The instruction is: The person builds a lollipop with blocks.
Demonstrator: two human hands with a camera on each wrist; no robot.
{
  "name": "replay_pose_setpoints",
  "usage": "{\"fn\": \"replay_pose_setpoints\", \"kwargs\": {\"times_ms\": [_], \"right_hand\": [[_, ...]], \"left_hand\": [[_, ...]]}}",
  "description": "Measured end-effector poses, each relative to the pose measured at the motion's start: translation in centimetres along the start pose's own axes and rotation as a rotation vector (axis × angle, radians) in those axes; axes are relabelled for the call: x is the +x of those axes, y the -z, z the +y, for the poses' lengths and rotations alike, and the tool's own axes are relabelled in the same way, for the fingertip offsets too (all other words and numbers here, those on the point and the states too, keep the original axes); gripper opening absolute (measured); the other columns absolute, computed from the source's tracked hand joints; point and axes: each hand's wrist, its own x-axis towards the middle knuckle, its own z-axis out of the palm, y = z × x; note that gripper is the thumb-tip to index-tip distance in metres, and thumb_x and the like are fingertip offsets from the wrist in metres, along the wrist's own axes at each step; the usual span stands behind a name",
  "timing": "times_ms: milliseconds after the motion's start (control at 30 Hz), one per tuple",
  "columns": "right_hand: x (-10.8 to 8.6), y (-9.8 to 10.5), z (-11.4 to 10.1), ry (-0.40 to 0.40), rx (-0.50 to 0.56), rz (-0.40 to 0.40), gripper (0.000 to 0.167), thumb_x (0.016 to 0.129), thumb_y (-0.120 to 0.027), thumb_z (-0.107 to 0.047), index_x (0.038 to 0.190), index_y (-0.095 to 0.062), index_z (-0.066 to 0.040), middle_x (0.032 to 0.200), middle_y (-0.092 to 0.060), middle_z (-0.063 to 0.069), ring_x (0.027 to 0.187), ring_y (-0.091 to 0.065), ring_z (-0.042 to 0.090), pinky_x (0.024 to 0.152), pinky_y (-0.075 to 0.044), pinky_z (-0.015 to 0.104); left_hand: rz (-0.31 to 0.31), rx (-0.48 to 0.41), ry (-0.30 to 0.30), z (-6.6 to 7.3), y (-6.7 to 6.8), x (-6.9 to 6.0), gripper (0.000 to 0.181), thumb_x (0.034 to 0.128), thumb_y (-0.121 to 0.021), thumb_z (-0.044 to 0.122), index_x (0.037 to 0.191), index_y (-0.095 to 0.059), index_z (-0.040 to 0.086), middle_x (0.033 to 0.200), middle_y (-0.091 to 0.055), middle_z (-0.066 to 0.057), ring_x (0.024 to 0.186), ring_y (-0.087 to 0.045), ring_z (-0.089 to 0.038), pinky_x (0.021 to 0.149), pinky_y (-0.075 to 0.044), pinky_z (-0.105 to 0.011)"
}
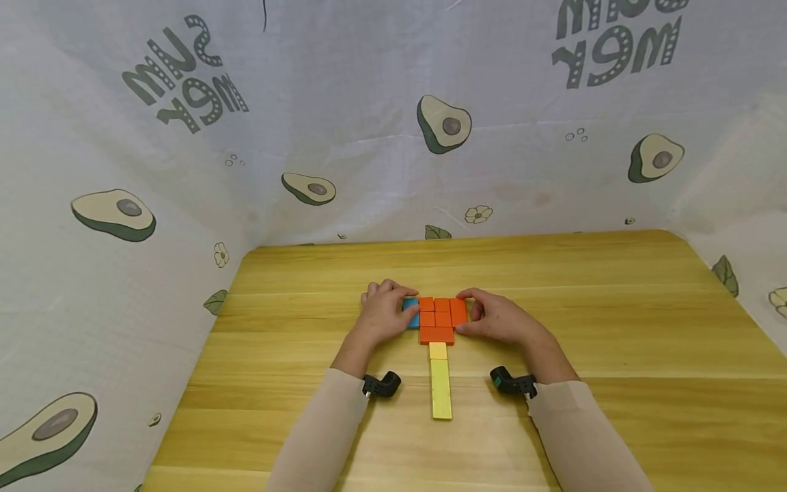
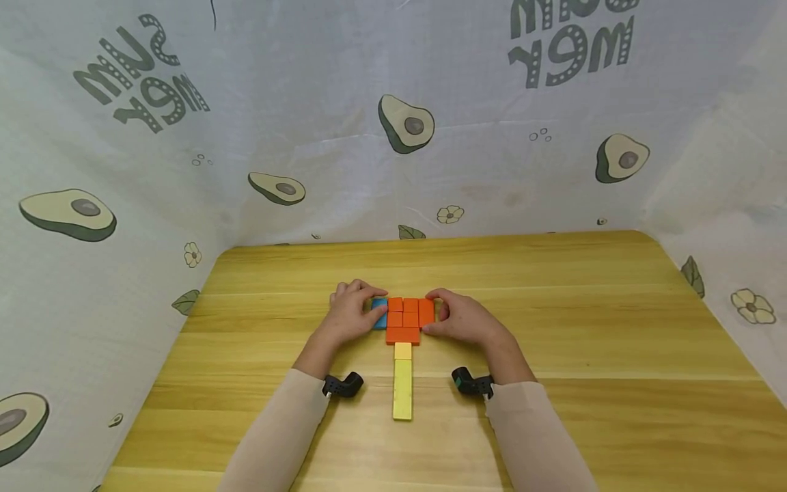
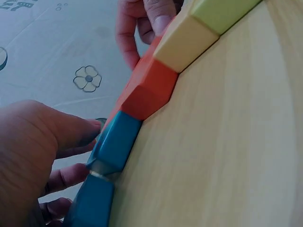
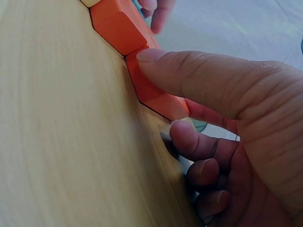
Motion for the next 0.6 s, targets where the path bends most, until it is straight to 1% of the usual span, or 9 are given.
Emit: {"fn": "replay_pose_setpoints", "kwargs": {"times_ms": [100, 167, 300, 367, 467, 600], "right_hand": [[0.0, 0.0, 0.0, -0.007, 0.003, -0.003, 0.063, 0.087, -0.081, -0.032, 0.140, -0.053, -0.011, 0.087, -0.056, 0.006, 0.072, -0.049, 0.019, 0.064, -0.040, 0.032], [0.0, 0.0, 0.0, -0.009, 0.003, -0.002, 0.064, 0.087, -0.081, -0.033, 0.140, -0.053, -0.011, 0.087, -0.056, 0.006, 0.072, -0.049, 0.019, 0.064, -0.040, 0.032], [0.0, -0.1, 0.1, -0.010, -0.001, 0.002, 0.064, 0.087, -0.081, -0.033, 0.140, -0.053, -0.011, 0.087, -0.056, 0.006, 0.072, -0.049, 0.019, 0.064, -0.040, 0.032], [0.0, -0.1, 0.1, -0.009, -0.001, 0.003, 0.064, 0.087, -0.081, -0.034, 0.140, -0.053, -0.011, 0.088, -0.056, 0.006, 0.072, -0.049, 0.019, 0.064, -0.040, 0.032], [0.1, -0.1, 0.1, -0.008, 0.002, 0.002, 0.064, 0.087, -0.081, -0.034, 0.140, -0.053, -0.011, 0.088, -0.056, 0.006, 0.072, -0.049, 0.019, 0.064, -0.040, 0.032], [0.1, -0.1, 0.2, -0.004, 0.011, 0.002, 0.064, 0.087, -0.081, -0.033, 0.140, -0.053, -0.011, 0.087, -0.056, 0.006, 0.072, -0.049, 0.020, 0.064, -0.040, 0.032]], "left_hand": [[-0.013, 0.019, 0.013, -0.3, 0.3, -0.1, 0.034, 0.1005, -0.064, 0.040, 0.131, -0.070, 0.026, 0.123, -0.063, -0.002, 0.103, -0.043, -0.025, 0.087, -0.028, -0.040], [-0.025, 0.034, 0.009, -0.4, 0.3, -0.2, 0.036, 0.1005, -0.063, 0.041, 0.133, -0.069, 0.028, 0.124, -0.063, -0.002, 0.102, -0.044, -0.024, 0.087, -0.029, -0.041], [-0.050, 0.085, -0.030, -0.3, 0.0, 0.0, 0.038, 0.1028, -0.058, 0.044, 0.139, -0.064, 0.034, 0.128, -0.060, -0.004, 0.105, -0.045, -0.025, 0.091, -0.032, -0.044], [-0.051, 0.113, -0.045, -0.1, -0.3, 0.0, 0.038, 0.1036, -0.056, 0.046, 0.139, -0.063, 0.035, 0.128, -0.058, -0.004, 0.107, -0.045, -0.026, 0.092, -0.033, -0.045], [-0.028, 0.137, -0.048, 0.3, -0.5, 0.1, 0.038, 0.1032, -0.055, 0.049, 0.137, -0.066, 0.035, 0.127, -0.059, -0.005, 0.108, -0.046, -0.027, 0.093, -0.034, -0.046], [0.038, 0.159, -0.034, 0.5, -1.0, 0.3, 0.037, 0.1018, -0.056, 0.052, 0.131, -0.070, 0.034, 0.122, -0.061, -0.002, 0.104, -0.047, -0.024, 0.090, -0.034, -0.043]]}}
